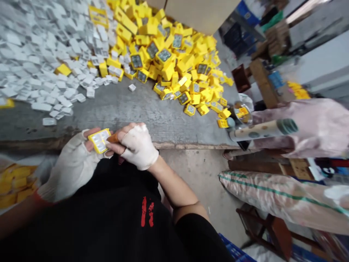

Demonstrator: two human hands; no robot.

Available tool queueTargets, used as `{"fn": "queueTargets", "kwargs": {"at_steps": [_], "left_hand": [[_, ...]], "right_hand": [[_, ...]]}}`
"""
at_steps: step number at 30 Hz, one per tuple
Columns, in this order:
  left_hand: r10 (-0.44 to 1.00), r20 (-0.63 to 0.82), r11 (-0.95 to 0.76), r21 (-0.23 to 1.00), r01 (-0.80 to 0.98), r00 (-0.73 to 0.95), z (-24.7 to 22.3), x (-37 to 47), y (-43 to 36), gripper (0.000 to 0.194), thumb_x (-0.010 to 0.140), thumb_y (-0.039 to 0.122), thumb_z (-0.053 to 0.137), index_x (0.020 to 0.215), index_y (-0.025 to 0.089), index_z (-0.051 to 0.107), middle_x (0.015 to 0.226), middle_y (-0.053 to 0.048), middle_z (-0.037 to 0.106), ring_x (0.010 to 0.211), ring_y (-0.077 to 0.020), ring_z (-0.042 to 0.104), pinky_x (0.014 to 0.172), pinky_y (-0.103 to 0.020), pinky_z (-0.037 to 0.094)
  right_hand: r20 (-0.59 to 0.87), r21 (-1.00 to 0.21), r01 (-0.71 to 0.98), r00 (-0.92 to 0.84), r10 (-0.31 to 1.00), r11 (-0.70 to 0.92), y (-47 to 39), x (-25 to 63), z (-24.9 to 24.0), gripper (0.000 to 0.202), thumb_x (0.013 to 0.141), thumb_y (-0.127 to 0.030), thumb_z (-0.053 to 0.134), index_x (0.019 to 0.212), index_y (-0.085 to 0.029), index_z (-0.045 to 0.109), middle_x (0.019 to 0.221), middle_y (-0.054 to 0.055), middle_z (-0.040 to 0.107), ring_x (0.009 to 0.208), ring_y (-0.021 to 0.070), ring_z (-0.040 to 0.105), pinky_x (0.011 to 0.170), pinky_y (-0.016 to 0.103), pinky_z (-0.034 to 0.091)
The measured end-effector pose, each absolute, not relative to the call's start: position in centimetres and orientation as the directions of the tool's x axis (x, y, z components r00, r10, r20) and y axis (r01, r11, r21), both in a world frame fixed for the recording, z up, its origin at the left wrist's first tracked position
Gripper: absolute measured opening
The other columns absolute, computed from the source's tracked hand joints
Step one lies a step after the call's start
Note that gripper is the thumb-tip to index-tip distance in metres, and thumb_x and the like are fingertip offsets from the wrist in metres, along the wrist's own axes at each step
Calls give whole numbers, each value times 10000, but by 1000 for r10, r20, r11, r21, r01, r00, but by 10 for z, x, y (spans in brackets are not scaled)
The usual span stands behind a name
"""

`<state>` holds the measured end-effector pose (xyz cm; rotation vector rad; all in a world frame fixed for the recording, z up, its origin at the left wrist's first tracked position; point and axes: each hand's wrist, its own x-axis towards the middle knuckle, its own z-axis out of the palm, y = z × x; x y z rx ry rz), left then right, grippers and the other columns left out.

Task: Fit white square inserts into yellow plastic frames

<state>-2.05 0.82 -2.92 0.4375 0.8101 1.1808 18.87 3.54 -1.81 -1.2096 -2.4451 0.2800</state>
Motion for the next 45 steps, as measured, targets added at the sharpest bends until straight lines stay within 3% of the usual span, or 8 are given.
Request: {"fn": "queueTargets", "kwargs": {"at_steps": [12, 16, 19, 24, 30, 37, 41, 45], "left_hand": [[862, -473, 480, 642, -598, 184, -21, -1, 22, 192, 886, 265, 1003, 1034, 274, 882, 1074, -30, 877, 861, -205, 824, 680, -257, 702], [873, -460, 460, 667, -586, 161, -32, -5, 25, 186, 970, 328, 922, 1132, 274, 850, 1206, -57, 862, 937, -272, 856, 665, -312, 694], [881, -436, 456, 675, -581, 185, -42, -9, 23, 276, 976, 368, 925, 1220, 271, 838, 1255, -89, 864, 964, -289, 856, 690, -335, 704], [876, -446, 459, 659, -595, 181, -38, -11, 23, 247, 978, 332, 908, 1186, 248, 807, 1229, -92, 868, 911, -295, 848, 654, -347, 684], [853, -490, 497, 655, -569, 182, -22, -7, 21, 143, 987, 222, 846, 1118, 234, 789, 1060, -41, 830, 830, -251, 817, 627, -324, 668], [822, -501, 563, 643, -520, 271, -23, 0, 12, 111, 1022, 282, 792, 1086, 196, 763, 1030, -73, 799, 751, -221, 756, 571, -302, 622], [804, -510, 591, 626, -509, 306, -24, 0, 10, 181, 1076, 320, 713, 1143, 171, 790, 1028, -95, 802, 735, -219, 753, 553, -288, 603], [826, -462, 560, 612, -558, 323, -28, -1, 7, 194, 1061, 307, 764, 1210, 187, 798, 1109, -108, 835, 795, -236, 800, 610, -305, 639]], "right_hand": [[226, -243, 727, -602, 766, 643, 48, 232, -20, 356, 1198, -556, 645, 1401, -341, 844, 1242, 38, 896, 1057, 228, 759, 1011, 449, 509], [288, -161, 987, 21, 957, 27, 127, 292, -21, 343, 1169, -505, 666, 1393, -293, 816, 1291, 113, 862, 1137, 330, 755, 1045, 556, 601], [279, -123, 989, 116, 953, -85, 181, 328, -26, 339, 1154, -464, 665, 1325, -203, 798, 1467, 212, 797, 1317, 398, 688, 1113, 636, 588], [240, -81, 996, 58, 969, -40, 178, 330, -28, 211, 1047, -314, 757, 1215, -187, 776, 1388, 229, 815, 1324, 428, 669, 1146, 670, 529], [163, 37, 997, -79, 983, 73, 88, 284, -34, 245, 1021, -404, 796, 1184, -224, 764, 1215, 186, 836, 1203, 410, 741, 1116, 614, 510], [294, -513, 818, -115, 949, 258, 67, 322, -31, 393, 1023, -295, 657, 1399, -253, 762, 1287, 101, 853, 1111, 281, 795, 1037, 504, 640], [53, -296, 885, -360, 931, 359, 94, 344, -17, 724, 853, -154, 741, 1566, -278, 749, 1687, 129, 724, 1472, 394, 708, 1256, 660, 553], [-80, -220, 906, -386, 919, 361, 98, 317, -13, 678, 895, -276, 856, 1567, -253, 767, 1520, 157, 818, 1389, 439, 750, 1218, 680, 584]]}}
